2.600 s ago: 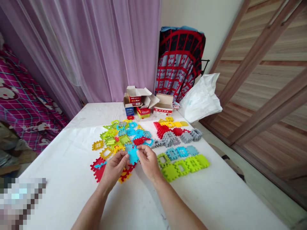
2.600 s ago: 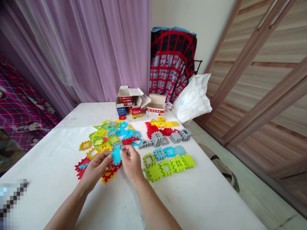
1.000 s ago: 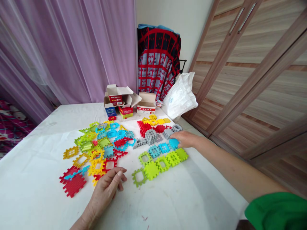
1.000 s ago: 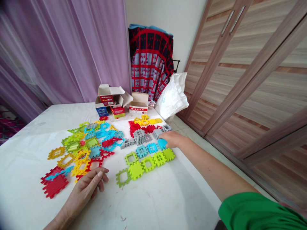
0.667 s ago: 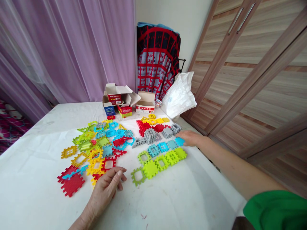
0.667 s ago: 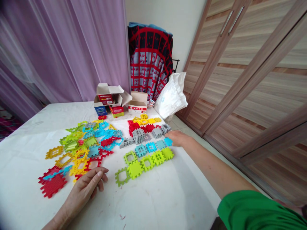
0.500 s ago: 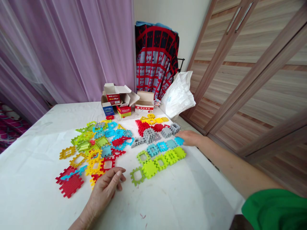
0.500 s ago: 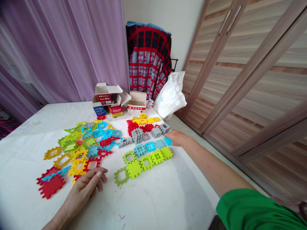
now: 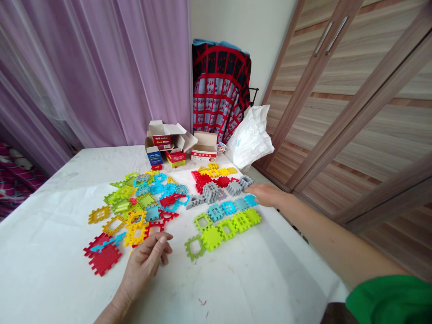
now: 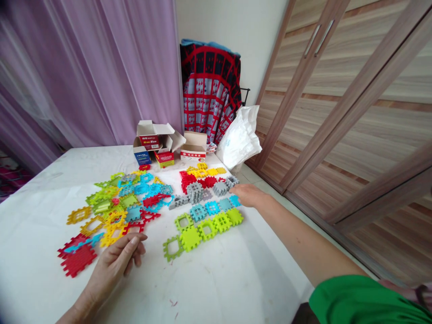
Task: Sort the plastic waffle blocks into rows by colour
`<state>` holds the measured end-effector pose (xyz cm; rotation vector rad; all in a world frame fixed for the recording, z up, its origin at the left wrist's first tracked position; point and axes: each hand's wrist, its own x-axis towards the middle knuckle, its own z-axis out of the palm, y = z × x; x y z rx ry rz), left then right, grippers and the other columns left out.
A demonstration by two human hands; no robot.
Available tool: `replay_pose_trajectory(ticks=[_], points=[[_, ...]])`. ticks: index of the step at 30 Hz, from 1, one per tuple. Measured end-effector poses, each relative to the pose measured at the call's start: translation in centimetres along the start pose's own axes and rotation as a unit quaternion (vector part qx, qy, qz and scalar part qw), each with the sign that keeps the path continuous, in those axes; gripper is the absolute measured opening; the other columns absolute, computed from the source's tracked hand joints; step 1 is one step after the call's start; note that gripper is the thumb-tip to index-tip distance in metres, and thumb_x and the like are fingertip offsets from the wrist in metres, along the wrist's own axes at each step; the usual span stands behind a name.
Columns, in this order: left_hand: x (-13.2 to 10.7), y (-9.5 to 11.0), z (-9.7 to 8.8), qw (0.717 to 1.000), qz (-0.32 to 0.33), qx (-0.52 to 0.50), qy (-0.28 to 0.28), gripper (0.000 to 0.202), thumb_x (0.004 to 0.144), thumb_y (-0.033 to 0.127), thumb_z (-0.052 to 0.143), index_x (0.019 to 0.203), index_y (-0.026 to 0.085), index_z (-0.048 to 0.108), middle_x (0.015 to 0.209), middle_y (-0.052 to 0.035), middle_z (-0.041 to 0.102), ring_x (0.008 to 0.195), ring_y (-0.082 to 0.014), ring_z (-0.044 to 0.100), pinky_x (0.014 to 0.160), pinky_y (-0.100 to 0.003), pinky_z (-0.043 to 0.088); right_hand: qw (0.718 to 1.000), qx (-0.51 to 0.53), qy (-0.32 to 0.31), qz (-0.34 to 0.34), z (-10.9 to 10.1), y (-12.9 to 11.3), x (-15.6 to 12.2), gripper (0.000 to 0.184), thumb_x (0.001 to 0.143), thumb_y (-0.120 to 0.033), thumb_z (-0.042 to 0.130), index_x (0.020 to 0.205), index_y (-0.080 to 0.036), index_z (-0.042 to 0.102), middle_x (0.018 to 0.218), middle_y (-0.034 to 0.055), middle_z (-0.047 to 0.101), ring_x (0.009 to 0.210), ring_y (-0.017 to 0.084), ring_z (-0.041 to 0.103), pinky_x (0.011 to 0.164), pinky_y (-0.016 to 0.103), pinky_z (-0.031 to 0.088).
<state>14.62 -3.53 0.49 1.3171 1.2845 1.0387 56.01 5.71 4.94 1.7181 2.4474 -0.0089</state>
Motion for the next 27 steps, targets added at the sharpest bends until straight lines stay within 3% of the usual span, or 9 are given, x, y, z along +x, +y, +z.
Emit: replay_pose_trajectory(ticks=[3, 6, 10, 14, 21, 24, 27], points=[[0.2, -0.1, -1.3, 0.995, 0.067, 0.037, 0.056, 0.045, 0.078, 0.062, 0.054, 0.075, 0.018, 0.067, 0.048, 0.003, 0.05, 0.043, -0.011, 0.046, 0.043, -0.022, 0.038, 0.998, -0.047, -0.015, -0.028, -1.5, -2.5, 0.2, 0.037, 0.078, -0.014, 0.052, 0.11, -0.027, 0.065, 0.108, 0.0053, 0.067, 0.096, 0.022, 0.063, 0.078, 0.03, 0.046], [0.8, -0.6, -3.3, 0.979, 0.115, 0.08, 0.15, 0.042, 0.08, 0.056, 0.051, 0.067, 0.019, 0.066, 0.044, 0.0044, 0.042, 0.042, -0.0107, 0.041, 0.044, -0.023, 0.036, 0.997, -0.034, 0.002, -0.075, -2.4, -5.8, 0.8, 0.03, 0.082, -0.016, 0.049, 0.103, -0.027, 0.067, 0.099, 0.0047, 0.069, 0.091, 0.02, 0.064, 0.077, 0.028, 0.045], [1.9, -1.5, -6.2, 0.952, 0.117, 0.081, 0.269, 0.039, 0.084, 0.052, 0.046, 0.071, 0.02, 0.063, 0.046, 0.0053, 0.041, 0.042, -0.011, 0.04, 0.044, -0.022, 0.036, 0.989, 0.014, 0.053, -0.136, -2.8, -11.4, 2.1, 0.026, 0.084, -0.018, 0.048, 0.098, -0.024, 0.069, 0.097, 0.0055, 0.07, 0.09, 0.02, 0.064, 0.078, 0.028, 0.045], [2.5, -2.0, -8.5, 0.925, 0.104, 0.095, 0.352, 0.038, 0.087, 0.05, 0.043, 0.074, 0.02, 0.063, 0.049, 0.0052, 0.045, 0.046, -0.0115, 0.044, 0.05, -0.023, 0.04, 0.979, 0.091, 0.103, -0.148, -2.3, -17.9, 3.2, 0.028, 0.086, -0.018, 0.048, 0.104, -0.025, 0.069, 0.104, 0.0042, 0.071, 0.092, 0.018, 0.065, 0.082, 0.028, 0.046], [2.9, -2.2, -10.7, 0.906, 0.092, 0.043, 0.411, 0.041, 0.088, 0.052, 0.04, 0.073, 0.019, 0.06, 0.048, 0.0057, 0.044, 0.044, -0.011, 0.04, 0.048, -0.022, 0.037, 0.918, 0.299, 0.201, -0.168, 1.4, -28.7, 3.8, 0.025, 0.087, -0.018, 0.05, 0.096, -0.027, 0.071, 0.091, 0.001, 0.074, 0.083, 0.015, 0.068, 0.076, 0.025, 0.05], [3.4, -2.7, -11.6, 0.899, 0.075, 0.039, 0.429, 0.044, 0.087, 0.054, 0.036, 0.075, 0.019, 0.06, 0.048, 0.0051, 0.046, 0.044, -0.0116, 0.043, 0.047, -0.023, 0.037, 0.894, 0.349, 0.232, -0.158, 3.3, -31.2, 3.9, 0.025, 0.086, -0.018, 0.049, 0.096, -0.027, 0.07, 0.088, 0.0021, 0.074, 0.08, 0.017, 0.069, 0.073, 0.027, 0.052], [3.7, -3.1, -12.5, 0.907, 0.051, 0.078, 0.41, 0.039, 0.081, 0.054, 0.045, 0.078, 0.019, 0.062, 0.06, 0.0012, 0.06, 0.056, -0.0135, 0.055, 0.055, -0.023, 0.043, 0.875, 0.379, 0.257, -0.16, 4.6, -32.0, 4.2, 0.025, 0.085, -0.019, 0.048, 0.095, -0.027, 0.07, 0.087, 0.0029, 0.074, 0.078, 0.018, 0.069, 0.071, 0.028, 0.053]])
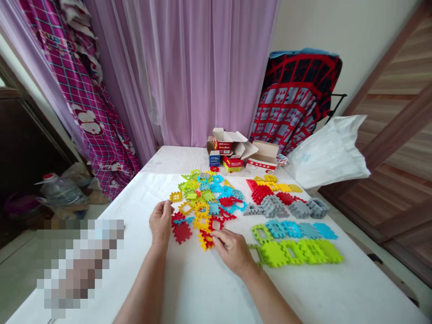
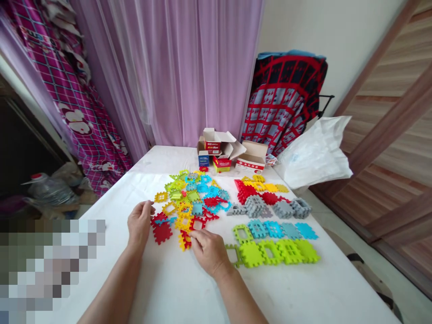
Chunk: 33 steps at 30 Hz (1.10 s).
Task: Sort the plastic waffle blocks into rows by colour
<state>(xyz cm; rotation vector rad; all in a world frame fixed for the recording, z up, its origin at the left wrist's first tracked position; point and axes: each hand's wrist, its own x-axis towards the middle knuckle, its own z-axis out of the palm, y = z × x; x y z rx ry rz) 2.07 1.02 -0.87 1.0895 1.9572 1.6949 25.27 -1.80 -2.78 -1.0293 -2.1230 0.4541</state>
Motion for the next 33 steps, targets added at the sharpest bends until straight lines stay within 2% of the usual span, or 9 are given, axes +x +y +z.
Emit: replay_pose_trajectory(ticks=[3, 5, 8, 12, 18, 23, 26, 29, 33], points=[[0.4, 0.0, -0.8, 0.995, 0.004, 0.065, -0.071, 0.031, 0.07, 0.049, 0.06, 0.082, 0.021, 0.068, 0.073, -0.0014, 0.069, 0.066, -0.0166, 0.062, 0.061, -0.025, 0.046, 0.999, 0.017, 0.037, 0.009, 0.4, 0.6, -0.3, 0.025, 0.087, -0.02, 0.046, 0.094, -0.026, 0.069, 0.086, 0.0042, 0.074, 0.076, 0.019, 0.069, 0.07, 0.03, 0.055], [0.4, 0.3, -1.4, 0.979, 0.028, 0.146, -0.138, 0.029, 0.071, 0.046, 0.061, 0.085, 0.023, 0.071, 0.079, -0.0026, 0.071, 0.072, -0.0191, 0.065, 0.064, -0.027, 0.048, 0.999, 0.019, 0.048, 0.01, 0.4, 0.8, -0.4, 0.025, 0.087, -0.02, 0.045, 0.094, -0.025, 0.069, 0.086, 0.0048, 0.074, 0.076, 0.019, 0.069, 0.071, 0.03, 0.055], [0.2, 0.6, -2.1, 0.932, 0.095, 0.273, -0.22, 0.027, 0.076, 0.04, 0.056, 0.088, 0.023, 0.073, 0.095, -0.0063, 0.072, 0.089, -0.0232, 0.065, 0.08, -0.032, 0.048, 0.999, 0.01, 0.034, 0.002, 0.4, 0.8, -0.5, 0.025, 0.087, -0.02, 0.046, 0.094, -0.024, 0.069, 0.086, 0.005, 0.074, 0.077, 0.019, 0.069, 0.071, 0.03, 0.055], [0.0, 0.9, -2.3, 0.876, 0.142, 0.368, -0.278, 0.027, 0.079, 0.037, 0.056, 0.093, 0.024, 0.075, 0.106, -0.0085, 0.07, 0.099, -0.0258, 0.063, 0.092, -0.035, 0.044, 1.0, 0.011, 0.018, 0.011, 0.5, 0.6, -0.5, 0.025, 0.086, -0.019, 0.046, 0.096, -0.024, 0.068, 0.089, 0.0045, 0.074, 0.078, 0.019, 0.069, 0.074, 0.031, 0.054], [-0.6, 1.5, -2.0, 0.844, 0.155, 0.425, -0.289, 0.038, 0.081, 0.039, 0.055, 0.115, 0.027, 0.067, 0.12, -0.0085, 0.064, 0.108, -0.028, 0.059, 0.094, -0.038, 0.043, 0.999, 0.006, -0.001, 0.035, 0.4, 0.5, -0.4, 0.025, 0.087, -0.019, 0.047, 0.096, -0.025, 0.069, 0.089, 0.0041, 0.073, 0.08, 0.019, 0.068, 0.075, 0.029, 0.052], [-1.4, 2.3, -1.2, 0.828, 0.128, 0.463, -0.29, 0.032, 0.079, 0.033, 0.052, 0.107, 0.031, 0.069, 0.126, -0.0056, 0.06, 0.114, -0.0303, 0.054, 0.091, -0.044, 0.043, 0.999, 0.009, 0.011, 0.038, 0.5, 0.5, -0.3, 0.024, 0.085, -0.017, 0.049, 0.095, -0.024, 0.07, 0.089, 0.0033, 0.073, 0.082, 0.016, 0.068, 0.076, 0.025, 0.05], [-1.8, 2.6, -0.7, 0.832, 0.121, 0.468, -0.27, 0.029, 0.078, 0.028, 0.051, 0.1, 0.028, 0.069, 0.126, -0.0059, 0.06, 0.116, -0.0304, 0.053, 0.09, -0.045, 0.042, 0.999, 0.011, 0.018, 0.039, 0.6, 0.4, -0.3, 0.023, 0.085, -0.017, 0.05, 0.094, -0.024, 0.07, 0.088, 0.0029, 0.073, 0.082, 0.016, 0.068, 0.076, 0.024, 0.05], [-1.6, 2.5, -0.7, 0.844, 0.118, 0.454, -0.259, 0.024, 0.079, 0.029, 0.05, 0.094, 0.028, 0.07, 0.126, -0.0051, 0.061, 0.117, -0.0313, 0.052, 0.091, -0.047, 0.041, 0.999, 0.009, 0.022, 0.039, 0.6, 0.3, -0.3, 0.023, 0.085, -0.017, 0.051, 0.093, -0.024, 0.07, 0.087, 0.0027, 0.073, 0.081, 0.016, 0.068, 0.074, 0.024, 0.05], [-0.9, 2.4, -0.9, 0.883, 0.133, 0.389, -0.228, 0.023, 0.08, 0.035, 0.051, 0.09, 0.026, 0.069, 0.114, -0.0072, 0.066, 0.107, -0.0305, 0.057, 0.089, -0.044, 0.043, 0.999, 0.011, 0.024, 0.032, 0.5, 0.3, -0.3, 0.023, 0.085, -0.017, 0.05, 0.094, -0.024, 0.07, 0.088, 0.0024, 0.073, 0.081, 0.016, 0.068, 0.075, 0.024, 0.05]])
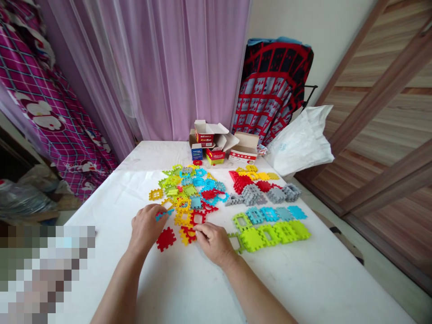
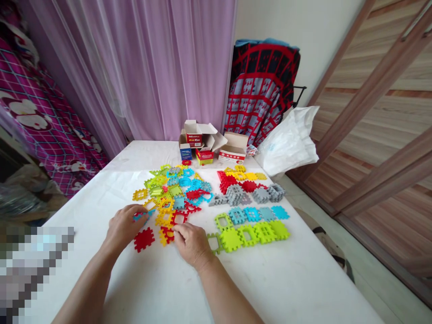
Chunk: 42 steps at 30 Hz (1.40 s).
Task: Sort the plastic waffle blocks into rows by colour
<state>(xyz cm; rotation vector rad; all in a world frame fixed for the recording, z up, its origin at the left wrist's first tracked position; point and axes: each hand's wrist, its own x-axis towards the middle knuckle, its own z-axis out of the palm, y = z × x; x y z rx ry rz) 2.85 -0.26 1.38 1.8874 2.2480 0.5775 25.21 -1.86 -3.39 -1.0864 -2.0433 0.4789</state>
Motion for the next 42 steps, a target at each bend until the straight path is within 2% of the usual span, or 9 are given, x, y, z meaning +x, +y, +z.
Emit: replay_pose_trajectory(ticks=[4, 9, 13, 16, 23, 27, 31, 38, 42], points=[[0.0, 0.9, 0.3, 0.976, -0.014, -0.212, 0.055, 0.022, 0.075, 0.043, 0.057, 0.083, 0.024, 0.064, 0.086, -0.0031, 0.068, 0.081, -0.0208, 0.062, 0.078, -0.033, 0.047, 1.0, 0.009, 0.003, -0.001, -0.1, -0.1, 0.1, 0.024, 0.084, -0.016, 0.05, 0.098, -0.023, 0.067, 0.089, 0.0035, 0.073, 0.082, 0.016, 0.067, 0.077, 0.025, 0.051], [-1.3, 4.4, 1.4, 0.848, -0.039, -0.529, -0.001, 0.038, 0.063, 0.052, 0.072, 0.077, 0.02, 0.057, 0.07, 0.0022, 0.06, 0.065, -0.012, 0.056, 0.062, -0.024, 0.045, 0.991, 0.106, 0.059, 0.059, -0.4, -0.8, 0.2, 0.029, 0.083, -0.024, 0.054, 0.113, -0.021, 0.057, 0.097, 0.0053, 0.071, 0.072, 0.013, 0.065, 0.067, 0.023, 0.052], [-2.4, 6.5, 2.0, 0.781, -0.075, -0.616, -0.072, 0.048, 0.059, 0.047, 0.08, 0.092, 0.019, 0.059, 0.072, 0.003, 0.061, 0.062, -0.0092, 0.055, 0.057, -0.021, 0.042, 0.967, 0.206, 0.094, 0.12, -0.6, -1.4, 0.2, 0.033, 0.088, -0.033, 0.053, 0.119, -0.02, 0.053, 0.103, 0.007, 0.071, 0.079, 0.014, 0.067, 0.065, 0.022, 0.053], [-2.9, 7.1, 2.5, 0.755, -0.071, -0.642, -0.114, 0.063, 0.06, 0.045, 0.08, 0.113, 0.02, 0.057, 0.076, 0.0024, 0.063, 0.065, -0.0099, 0.057, 0.06, -0.021, 0.043, 0.954, 0.24, 0.109, 0.141, -0.4, -1.1, 0.3, 0.032, 0.088, -0.036, 0.054, 0.115, -0.02, 0.056, 0.093, 0.0053, 0.071, 0.075, 0.015, 0.067, 0.067, 0.024, 0.054], [-3.4, 7.4, 3.4, 0.768, -0.028, -0.623, -0.144, 0.06, 0.067, 0.044, 0.074, 0.12, 0.024, 0.055, 0.073, 0.0032, 0.061, 0.065, -0.0105, 0.058, 0.06, -0.022, 0.046, 0.942, 0.242, 0.138, 0.188, -0.4, -0.1, 0.4, 0.022, 0.082, -0.034, 0.059, 0.099, -0.02, 0.063, 0.08, 0.0013, 0.069, 0.068, 0.014, 0.063, 0.063, 0.024, 0.052], [-3.1, 7.0, 3.6, 0.822, -0.026, -0.555, -0.127, 0.044, 0.068, 0.054, 0.069, 0.095, 0.02, 0.062, 0.068, 0.0024, 0.061, 0.059, -0.0112, 0.058, 0.05, -0.021, 0.044, 0.958, 0.182, 0.126, 0.181, -1.2, 0.4, 0.4, 0.017, 0.081, -0.032, 0.059, 0.093, -0.021, 0.061, 0.07, -0.002, 0.065, 0.058, 0.012, 0.057, 0.057, 0.022, 0.048], [-3.0, 6.7, 4.3, 0.865, -0.004, -0.49, -0.109, 0.036, 0.07, 0.053, 0.067, 0.076, 0.019, 0.06, 0.056, 0.0043, 0.057, 0.047, -0.0081, 0.05, 0.042, -0.018, 0.035, 0.977, 0.117, 0.122, 0.132, -2.1, 0.9, 0.3, 0.015, 0.083, -0.027, 0.055, 0.095, -0.02, 0.062, 0.082, 0.0014, 0.068, 0.063, 0.011, 0.058, 0.06, 0.022, 0.048], [-3.6, 7.7, 4.0, 0.834, -0.081, -0.518, -0.169, 0.04, 0.069, 0.058, 0.063, 0.074, 0.02, 0.052, 0.058, 0.0021, 0.063, 0.041, -0.0074, 0.048, 0.037, -0.018, 0.032, 0.995, -0.071, 0.072, 0.022, -3.1, 0.9, 0.2, 0.043, 0.078, -0.021, 0.061, 0.121, -0.023, 0.06, 0.111, 0.0091, 0.062, 0.095, 0.02, 0.061, 0.084, 0.033, 0.051], [-3.7, 7.8, 4.0, 0.83, -0.084, -0.514, -0.201, 0.041, 0.07, 0.059, 0.062, 0.077, 0.02, 0.053, 0.065, -0.0005, 0.067, 0.04, -0.0064, 0.048, 0.036, -0.017, 0.03, 0.988, -0.153, 0.033, 0.013, -3.6, 1.2, 0.3, 0.043, 0.081, -0.017, 0.057, 0.123, -0.026, 0.059, 0.111, 0.0069, 0.064, 0.101, 0.02, 0.06, 0.087, 0.032, 0.048]])
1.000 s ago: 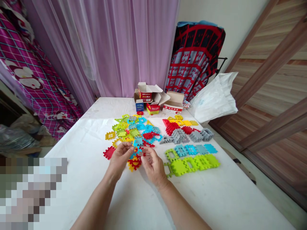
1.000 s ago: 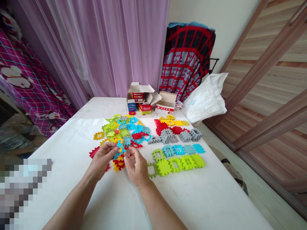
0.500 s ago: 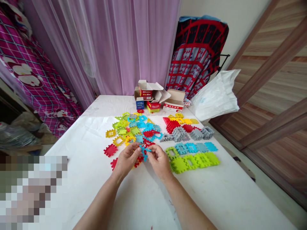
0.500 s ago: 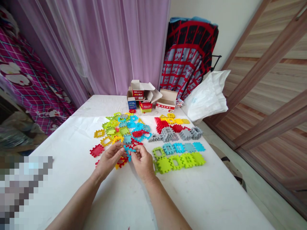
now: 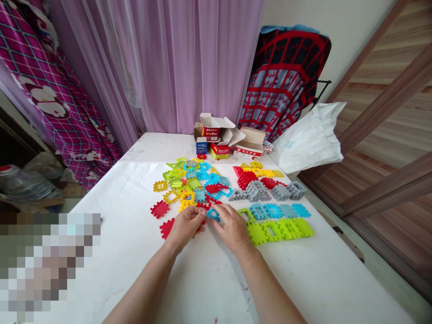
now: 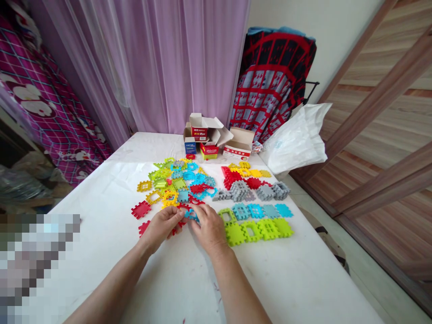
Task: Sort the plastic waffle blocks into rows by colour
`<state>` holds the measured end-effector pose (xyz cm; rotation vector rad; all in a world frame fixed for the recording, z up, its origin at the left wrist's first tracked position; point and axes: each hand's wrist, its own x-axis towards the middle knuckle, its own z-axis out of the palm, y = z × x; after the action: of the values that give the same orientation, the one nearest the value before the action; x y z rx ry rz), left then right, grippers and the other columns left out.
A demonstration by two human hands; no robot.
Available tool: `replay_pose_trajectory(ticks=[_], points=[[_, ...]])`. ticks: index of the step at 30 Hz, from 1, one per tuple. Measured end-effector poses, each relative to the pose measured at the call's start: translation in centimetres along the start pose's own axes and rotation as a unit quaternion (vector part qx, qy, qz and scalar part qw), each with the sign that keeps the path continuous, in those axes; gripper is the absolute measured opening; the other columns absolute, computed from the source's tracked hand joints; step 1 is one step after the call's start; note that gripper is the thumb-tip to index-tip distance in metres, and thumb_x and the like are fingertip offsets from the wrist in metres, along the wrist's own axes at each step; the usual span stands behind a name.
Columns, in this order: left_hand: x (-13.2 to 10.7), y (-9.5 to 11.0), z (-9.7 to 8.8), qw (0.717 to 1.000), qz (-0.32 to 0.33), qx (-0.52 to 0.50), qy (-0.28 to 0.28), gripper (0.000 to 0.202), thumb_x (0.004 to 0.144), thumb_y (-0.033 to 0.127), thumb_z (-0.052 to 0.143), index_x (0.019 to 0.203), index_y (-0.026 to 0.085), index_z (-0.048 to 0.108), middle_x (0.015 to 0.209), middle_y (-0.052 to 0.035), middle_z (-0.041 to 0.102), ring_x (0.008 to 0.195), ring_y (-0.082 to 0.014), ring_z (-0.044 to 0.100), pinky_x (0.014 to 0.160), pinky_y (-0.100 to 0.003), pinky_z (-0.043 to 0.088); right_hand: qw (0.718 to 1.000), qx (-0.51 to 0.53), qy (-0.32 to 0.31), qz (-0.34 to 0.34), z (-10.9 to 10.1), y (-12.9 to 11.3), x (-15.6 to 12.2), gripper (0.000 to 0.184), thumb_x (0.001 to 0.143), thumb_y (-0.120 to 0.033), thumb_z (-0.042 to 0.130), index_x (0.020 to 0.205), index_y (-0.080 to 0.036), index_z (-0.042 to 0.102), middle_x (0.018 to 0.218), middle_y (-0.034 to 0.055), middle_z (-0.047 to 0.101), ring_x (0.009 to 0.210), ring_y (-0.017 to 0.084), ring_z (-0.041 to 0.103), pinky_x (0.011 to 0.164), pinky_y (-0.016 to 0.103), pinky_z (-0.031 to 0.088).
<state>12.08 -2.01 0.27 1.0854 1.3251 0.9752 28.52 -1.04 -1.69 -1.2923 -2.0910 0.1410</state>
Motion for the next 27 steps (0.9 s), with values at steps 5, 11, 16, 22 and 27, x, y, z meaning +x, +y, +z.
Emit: replay_pose_trajectory(ticks=[5, 11, 16, 22, 27], points=[[0.6, -0.5, -1.0, 0.99, 0.084, 0.09, 0.074, 0.038, 0.077, 0.057, 0.055, 0.086, 0.02, 0.059, 0.052, 0.006, 0.055, 0.038, -0.0086, 0.045, 0.039, -0.02, 0.033, 0.994, -0.099, -0.04, 0.013, -1.6, 0.8, 0.6, 0.043, 0.08, -0.013, 0.057, 0.121, -0.025, 0.058, 0.107, 0.0069, 0.067, 0.097, 0.022, 0.059, 0.082, 0.033, 0.045], [1.4, -0.9, -2.6, 0.971, 0.132, 0.113, 0.162, 0.034, 0.079, 0.053, 0.054, 0.088, 0.021, 0.063, 0.056, 0.003, 0.061, 0.044, -0.0112, 0.052, 0.045, -0.022, 0.038, 0.978, -0.18, -0.1, 0.04, -2.4, 0.9, 0.9, 0.024, 0.078, -0.012, 0.062, 0.099, -0.024, 0.064, 0.092, 0.0052, 0.07, 0.096, 0.026, 0.056, 0.078, 0.035, 0.038], [1.5, -1.1, -2.6, 0.969, 0.139, 0.117, 0.165, 0.033, 0.08, 0.052, 0.054, 0.087, 0.021, 0.064, 0.057, 0.0022, 0.062, 0.046, -0.0119, 0.053, 0.046, -0.023, 0.038, 0.98, -0.171, -0.091, 0.038, -1.9, 1.2, 0.9, 0.023, 0.079, -0.013, 0.061, 0.098, -0.026, 0.064, 0.097, 0.0043, 0.07, 0.097, 0.024, 0.055, 0.078, 0.035, 0.035], [1.6, -1.0, -3.0, 0.965, 0.147, 0.112, 0.188, 0.035, 0.08, 0.053, 0.054, 0.086, 0.02, 0.063, 0.06, 0.0013, 0.063, 0.049, -0.0124, 0.055, 0.049, -0.022, 0.041, 0.98, -0.175, -0.082, 0.042, -1.9, 1.3, 1.0, 0.028, 0.079, -0.01, 0.057, 0.102, -0.025, 0.064, 0.103, 0.0057, 0.07, 0.099, 0.025, 0.054, 0.079, 0.036, 0.036], [1.8, -0.8, -3.9, 0.952, 0.154, 0.128, 0.233, 0.035, 0.082, 0.052, 0.05, 0.09, 0.021, 0.062, 0.063, 0.0008, 0.063, 0.058, -0.0144, 0.061, 0.056, -0.024, 0.045, 0.989, -0.139, -0.041, 0.042, -2.2, 1.4, 0.8, 0.033, 0.078, -0.007, 0.052, 0.102, -0.025, 0.065, 0.104, 0.0054, 0.069, 0.101, 0.024, 0.053, 0.082, 0.036, 0.037]])
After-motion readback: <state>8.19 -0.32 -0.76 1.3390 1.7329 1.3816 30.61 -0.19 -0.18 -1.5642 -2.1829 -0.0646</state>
